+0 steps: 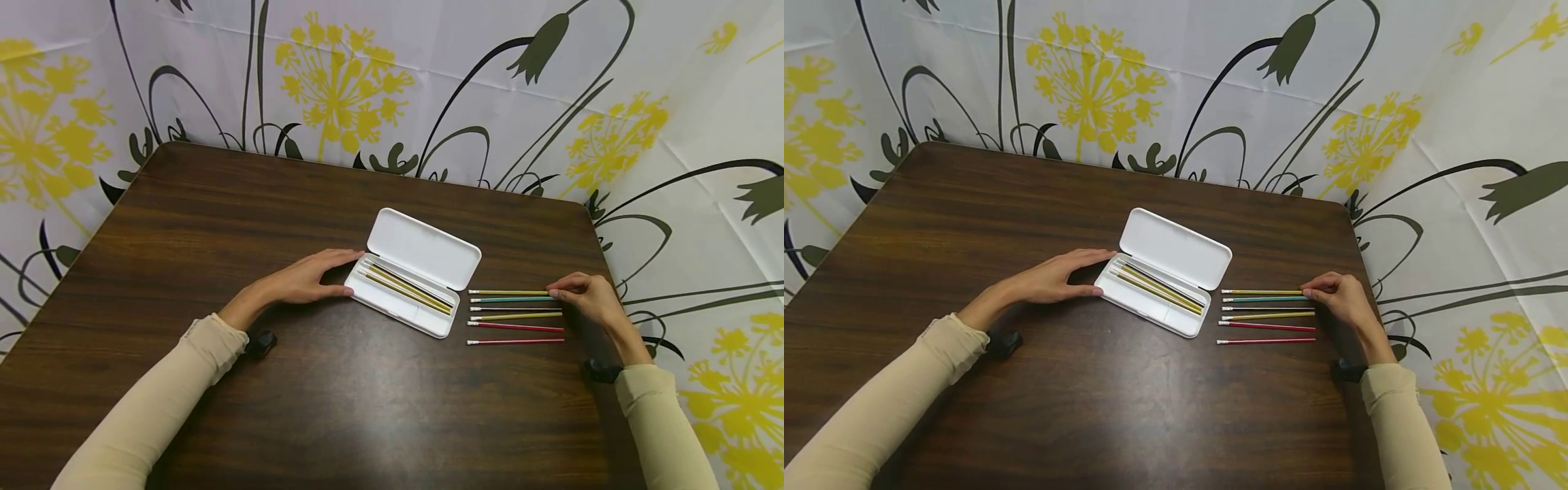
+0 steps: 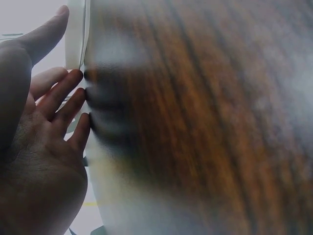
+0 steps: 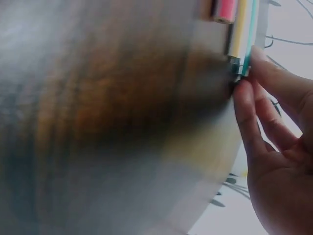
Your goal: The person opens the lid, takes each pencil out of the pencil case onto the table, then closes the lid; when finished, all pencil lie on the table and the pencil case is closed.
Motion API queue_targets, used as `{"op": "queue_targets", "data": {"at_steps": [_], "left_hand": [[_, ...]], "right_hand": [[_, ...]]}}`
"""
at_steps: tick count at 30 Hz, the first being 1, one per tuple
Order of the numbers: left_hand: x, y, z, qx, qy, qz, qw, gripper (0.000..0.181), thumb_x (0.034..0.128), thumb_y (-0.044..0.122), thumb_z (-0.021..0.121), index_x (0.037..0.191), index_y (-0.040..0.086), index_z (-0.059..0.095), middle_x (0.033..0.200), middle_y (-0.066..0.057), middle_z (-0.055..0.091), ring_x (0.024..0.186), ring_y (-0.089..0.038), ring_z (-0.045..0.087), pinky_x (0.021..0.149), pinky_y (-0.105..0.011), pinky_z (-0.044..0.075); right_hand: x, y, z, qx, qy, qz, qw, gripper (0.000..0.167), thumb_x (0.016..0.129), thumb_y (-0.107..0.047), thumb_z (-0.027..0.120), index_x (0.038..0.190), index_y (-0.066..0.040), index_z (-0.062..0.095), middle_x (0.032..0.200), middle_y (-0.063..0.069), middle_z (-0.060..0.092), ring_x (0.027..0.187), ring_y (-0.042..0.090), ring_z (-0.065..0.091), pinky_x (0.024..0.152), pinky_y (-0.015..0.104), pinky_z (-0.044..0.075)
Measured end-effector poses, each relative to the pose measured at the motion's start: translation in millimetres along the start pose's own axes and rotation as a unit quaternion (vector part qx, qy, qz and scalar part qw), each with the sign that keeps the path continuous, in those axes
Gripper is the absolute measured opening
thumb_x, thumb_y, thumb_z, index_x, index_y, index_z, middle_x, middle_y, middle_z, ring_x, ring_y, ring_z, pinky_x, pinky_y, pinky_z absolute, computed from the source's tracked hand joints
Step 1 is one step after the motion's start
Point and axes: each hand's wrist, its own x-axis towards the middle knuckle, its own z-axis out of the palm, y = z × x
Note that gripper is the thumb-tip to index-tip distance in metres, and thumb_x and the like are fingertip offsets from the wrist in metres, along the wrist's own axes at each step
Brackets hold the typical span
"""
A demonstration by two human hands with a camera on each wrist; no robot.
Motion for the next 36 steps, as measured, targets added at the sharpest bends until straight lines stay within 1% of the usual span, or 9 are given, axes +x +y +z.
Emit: {"op": "queue_targets", "data": {"at_steps": [2,6,8,11,14,18,24,29,36], "left_hand": [[-0.2,0.1,0.1,0.0,0.001,0.001,1.0,0.074,0.0919,0.036,0.07,0.153,0.013,0.035,0.154,-0.008,0.036,0.14,-0.027,0.031,0.108,-0.055,0.027],[-0.1,-0.3,0.3,0.005,0.003,0.002,1.0,0.074,0.0919,0.037,0.07,0.153,0.014,0.035,0.154,-0.008,0.036,0.14,-0.026,0.031,0.108,-0.054,0.028],[0.6,-0.4,0.7,0.007,0.005,0.004,1.0,0.074,0.092,0.037,0.07,0.153,0.014,0.035,0.154,-0.007,0.036,0.14,-0.025,0.031,0.108,-0.053,0.028],[1.4,-0.6,0.9,0.008,0.007,0.005,0.9999,0.074,0.0919,0.037,0.07,0.153,0.014,0.035,0.154,-0.007,0.036,0.14,-0.025,0.031,0.109,-0.053,0.027],[1.4,-0.3,0.5,0.007,0.007,0.003,0.9999,0.074,0.0917,0.036,0.07,0.153,0.014,0.036,0.153,-0.008,0.036,0.14,-0.026,0.031,0.109,-0.054,0.027],[1.1,-0.5,0.2,0.009,0.004,-0.002,1.0,0.073,0.0921,0.037,0.07,0.153,0.014,0.035,0.154,-0.009,0.036,0.14,-0.027,0.03,0.109,-0.054,0.026],[0.7,-0.5,-0.6,0.008,0.004,-0.001,1.0,0.073,0.0918,0.035,0.071,0.153,0.015,0.036,0.154,-0.01,0.036,0.14,-0.027,0.031,0.109,-0.054,0.026],[0.0,-1.5,-0.1,0.014,0.001,0.0,0.9999,0.074,0.0924,0.037,0.069,0.153,0.014,0.035,0.154,-0.009,0.036,0.14,-0.028,0.03,0.108,-0.055,0.026],[-0.3,0.8,-1.1,0.01,0.001,0.004,0.9999,0.073,0.0923,0.037,0.07,0.153,0.014,0.035,0.154,-0.007,0.035,0.14,-0.026,0.03,0.108,-0.053,0.027]], "right_hand": [[0.0,-7,1,-0.021,0.017,0.005,0.9996,0.015,0.088,-0.017,0.075,0.098,-0.006,0.077,0.099,0.009,0.068,0.083,0.009,0.064,0.067,0.014,0.048],[-0.8,-37,10,-0.048,0.085,-0.007,0.9952,0.016,0.087,-0.019,0.077,0.101,-0.01,0.078,0.098,0.006,0.069,0.081,0.009,0.063,0.067,0.012,0.045],[-1.6,-57,18,-0.056,0.116,-0.035,0.991,0.015,0.086,-0.016,0.078,0.1,-0.009,0.077,0.094,0.006,0.07,0.078,0.013,0.063,0.067,0.012,0.044],[-2.0,-87,33,-0.057,0.132,-0.079,0.9864,0.015,0.086,-0.011,0.078,0.1,-0.008,0.077,0.091,0.004,0.071,0.075,0.014,0.063,0.067,0.013,0.045],[-2.8,-113,50,-0.058,0.123,-0.12,0.9835,0.014,0.085,-0.009,0.078,0.099,-0.008,0.077,0.088,0.001,0.071,0.073,0.012,0.061,0.065,0.022,0.049],[-4.9,-140,75,-0.066,0.086,-0.164,0.9805,0.011,0.086,-0.01,0.077,0.097,-0.01,0.077,0.085,-0.003,0.07,0.071,0.013,0.059,0.061,0.036,0.051],[-5.9,-168,106,-0.134,0.03,-0.206,0.9688,0.014,0.085,-0.015,0.078,0.098,-0.009,0.077,0.088,0.001,0.07,0.076,0.018,0.059,0.059,0.033,0.047],[-3.9,-177,120,-0.196,0.01,-0.208,0.9581,0.015,0.084,-0.012,0.079,0.099,-0.01,0.077,0.09,0.003,0.071,0.073,0.018,0.057,0.056,0.032,0.046],[-2.6,-176,130,-0.218,0.011,-0.214,0.9523,0.013,0.084,-0.009,0.078,0.097,-0.01,0.076,0.084,0.003,0.07,0.074,0.023,0.061,0.056,0.039,0.049]]}}
